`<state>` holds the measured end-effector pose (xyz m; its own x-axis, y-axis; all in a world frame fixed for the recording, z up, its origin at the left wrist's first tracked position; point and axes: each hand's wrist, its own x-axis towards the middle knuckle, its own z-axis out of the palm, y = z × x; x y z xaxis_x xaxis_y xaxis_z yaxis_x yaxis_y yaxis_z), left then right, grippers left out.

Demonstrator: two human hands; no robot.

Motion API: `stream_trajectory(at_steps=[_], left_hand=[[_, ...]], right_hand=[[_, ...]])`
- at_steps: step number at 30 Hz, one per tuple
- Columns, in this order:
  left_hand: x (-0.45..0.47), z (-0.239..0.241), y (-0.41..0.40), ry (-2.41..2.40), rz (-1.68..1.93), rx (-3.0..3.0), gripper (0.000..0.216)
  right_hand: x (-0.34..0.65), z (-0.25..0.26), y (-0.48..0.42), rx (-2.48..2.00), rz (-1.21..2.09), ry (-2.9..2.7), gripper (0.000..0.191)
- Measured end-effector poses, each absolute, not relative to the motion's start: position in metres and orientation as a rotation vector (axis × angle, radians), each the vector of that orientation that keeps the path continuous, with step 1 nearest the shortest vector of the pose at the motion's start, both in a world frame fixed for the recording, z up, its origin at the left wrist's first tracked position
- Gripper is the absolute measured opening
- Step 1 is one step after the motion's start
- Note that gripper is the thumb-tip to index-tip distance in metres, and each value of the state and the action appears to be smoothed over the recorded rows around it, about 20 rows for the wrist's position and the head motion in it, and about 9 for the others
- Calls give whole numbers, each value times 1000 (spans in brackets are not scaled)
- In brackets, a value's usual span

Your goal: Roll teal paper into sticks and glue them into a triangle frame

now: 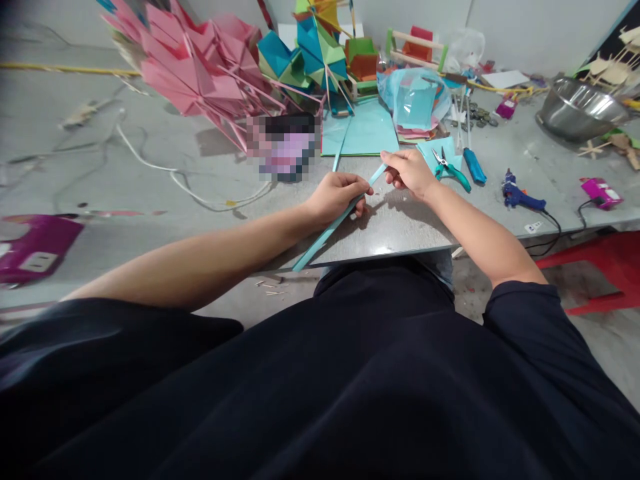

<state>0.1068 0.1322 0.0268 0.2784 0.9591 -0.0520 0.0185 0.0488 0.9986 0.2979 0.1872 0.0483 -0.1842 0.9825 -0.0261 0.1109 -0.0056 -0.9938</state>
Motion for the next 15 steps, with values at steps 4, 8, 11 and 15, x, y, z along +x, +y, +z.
stream_trajectory(at_steps=[4, 8, 11, 15], left_hand=[[104, 27, 132, 1050, 922, 1350, 8], [104, 27, 131, 1048, 914, 1411, 10], [104, 28, 129, 1045, 904, 1432, 8], [104, 29, 127, 1037, 929, 1387, 14]], right_hand=[[299, 46, 189, -1209, 1257, -1479, 51], [300, 43, 192, -1231, 1233, -1495, 54], [301, 40, 194, -1260, 1215, -1524, 54], [308, 45, 197, -1263, 1147, -1619, 63]])
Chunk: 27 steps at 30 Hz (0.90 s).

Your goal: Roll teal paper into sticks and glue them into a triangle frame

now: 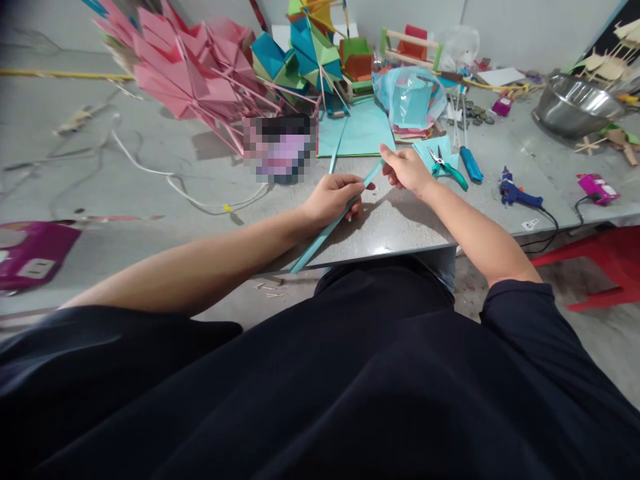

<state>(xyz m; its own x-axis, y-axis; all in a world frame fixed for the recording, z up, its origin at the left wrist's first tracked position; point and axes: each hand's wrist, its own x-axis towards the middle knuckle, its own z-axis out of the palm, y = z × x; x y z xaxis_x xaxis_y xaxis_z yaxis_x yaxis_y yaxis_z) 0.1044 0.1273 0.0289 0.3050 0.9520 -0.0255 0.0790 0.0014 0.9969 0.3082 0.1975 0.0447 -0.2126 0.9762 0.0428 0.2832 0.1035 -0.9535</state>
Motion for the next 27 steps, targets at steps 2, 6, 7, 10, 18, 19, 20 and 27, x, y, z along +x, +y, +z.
stream_trajectory(at_steps=[2, 6, 7, 10, 18, 19, 20, 27], left_hand=[[105, 29, 127, 1033, 933, 1366, 18], [105, 29, 128, 1042, 920, 1316, 24], [105, 29, 129, 1045, 919, 1299, 25], [105, 31, 130, 1059, 924, 1256, 28], [105, 40, 129, 1098, 895, 1204, 27], [105, 40, 129, 1094, 896, 1203, 28], [105, 40, 129, 1088, 897, 1204, 28], [108, 41, 128, 1080, 925, 1156, 33]], right_hand=[[322, 50, 201, -1233, 1026, -1665, 67], [385, 62, 207, -1242, 608, -1731, 58], [407, 64, 207, -1280, 457, -1727, 52], [480, 67, 197, -1571, 69, -1660, 23], [572, 59, 117, -2330, 8, -1622, 75], [570, 57, 112, -2334, 13, -1617, 74], [568, 56, 110, -2334, 9, -1613, 73], [541, 62, 124, -2155, -15, -1516, 31]])
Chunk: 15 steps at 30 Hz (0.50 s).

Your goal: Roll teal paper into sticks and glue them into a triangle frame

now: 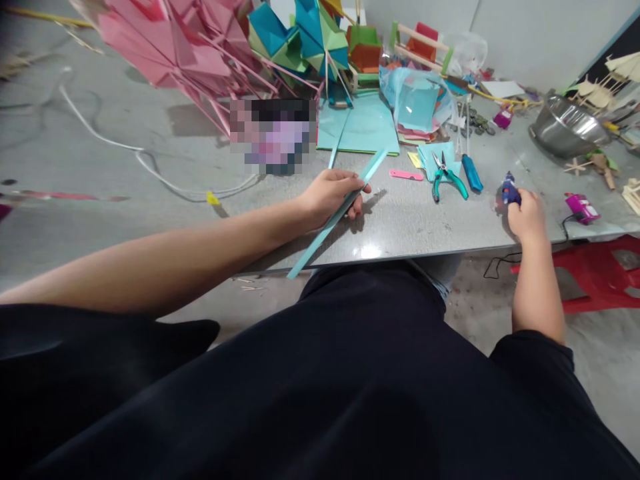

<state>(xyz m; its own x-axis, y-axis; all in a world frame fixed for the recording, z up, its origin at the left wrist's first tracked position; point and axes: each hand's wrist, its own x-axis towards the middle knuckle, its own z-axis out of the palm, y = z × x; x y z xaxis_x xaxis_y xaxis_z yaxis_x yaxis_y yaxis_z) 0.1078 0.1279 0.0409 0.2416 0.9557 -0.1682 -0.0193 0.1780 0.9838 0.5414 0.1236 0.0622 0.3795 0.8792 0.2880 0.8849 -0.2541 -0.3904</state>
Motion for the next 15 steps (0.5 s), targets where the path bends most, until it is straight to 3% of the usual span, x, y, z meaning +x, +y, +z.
stream_trajectory(at_steps=[4, 9, 11, 15], left_hand=[[107, 44, 120, 1112, 924, 1134, 31], [101, 42, 112, 1140, 892, 1090, 24], [101, 39, 113, 1122, 915, 1067, 20], [106, 33, 122, 1144, 1017, 1036, 18]], right_hand=[[507, 74, 146, -1919, 136, -1436, 27], [438, 83, 182, -1422, 725, -1484, 8], [409, 82, 197, -1303, 897, -1533, 19], [365, 72, 222, -964, 1290, -1713, 64]])
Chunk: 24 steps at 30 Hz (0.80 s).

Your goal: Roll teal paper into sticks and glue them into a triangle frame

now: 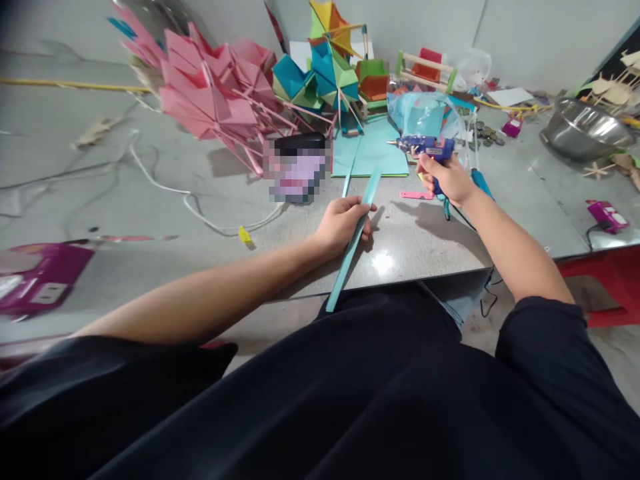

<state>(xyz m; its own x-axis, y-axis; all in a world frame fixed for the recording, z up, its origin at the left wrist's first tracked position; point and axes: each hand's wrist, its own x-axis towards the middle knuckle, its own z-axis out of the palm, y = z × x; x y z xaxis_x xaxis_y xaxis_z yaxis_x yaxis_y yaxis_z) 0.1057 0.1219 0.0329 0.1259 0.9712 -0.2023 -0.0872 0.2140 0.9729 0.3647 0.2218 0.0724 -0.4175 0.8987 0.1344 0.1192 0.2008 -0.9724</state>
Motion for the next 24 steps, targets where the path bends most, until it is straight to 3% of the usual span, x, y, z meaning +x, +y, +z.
stream_trajectory(at_steps=[5, 15, 24], left_hand=[[111, 30, 138, 1186, 1117, 1007, 21], [111, 28, 144, 1265, 1134, 1071, 21], [104, 29, 142, 1266, 1122, 1096, 15]], right_hand=[[342, 55, 229, -829, 1358, -1762, 79], [348, 30, 218, -657, 1359, -1838, 69], [343, 33, 211, -784, 1228, -1936, 77]])
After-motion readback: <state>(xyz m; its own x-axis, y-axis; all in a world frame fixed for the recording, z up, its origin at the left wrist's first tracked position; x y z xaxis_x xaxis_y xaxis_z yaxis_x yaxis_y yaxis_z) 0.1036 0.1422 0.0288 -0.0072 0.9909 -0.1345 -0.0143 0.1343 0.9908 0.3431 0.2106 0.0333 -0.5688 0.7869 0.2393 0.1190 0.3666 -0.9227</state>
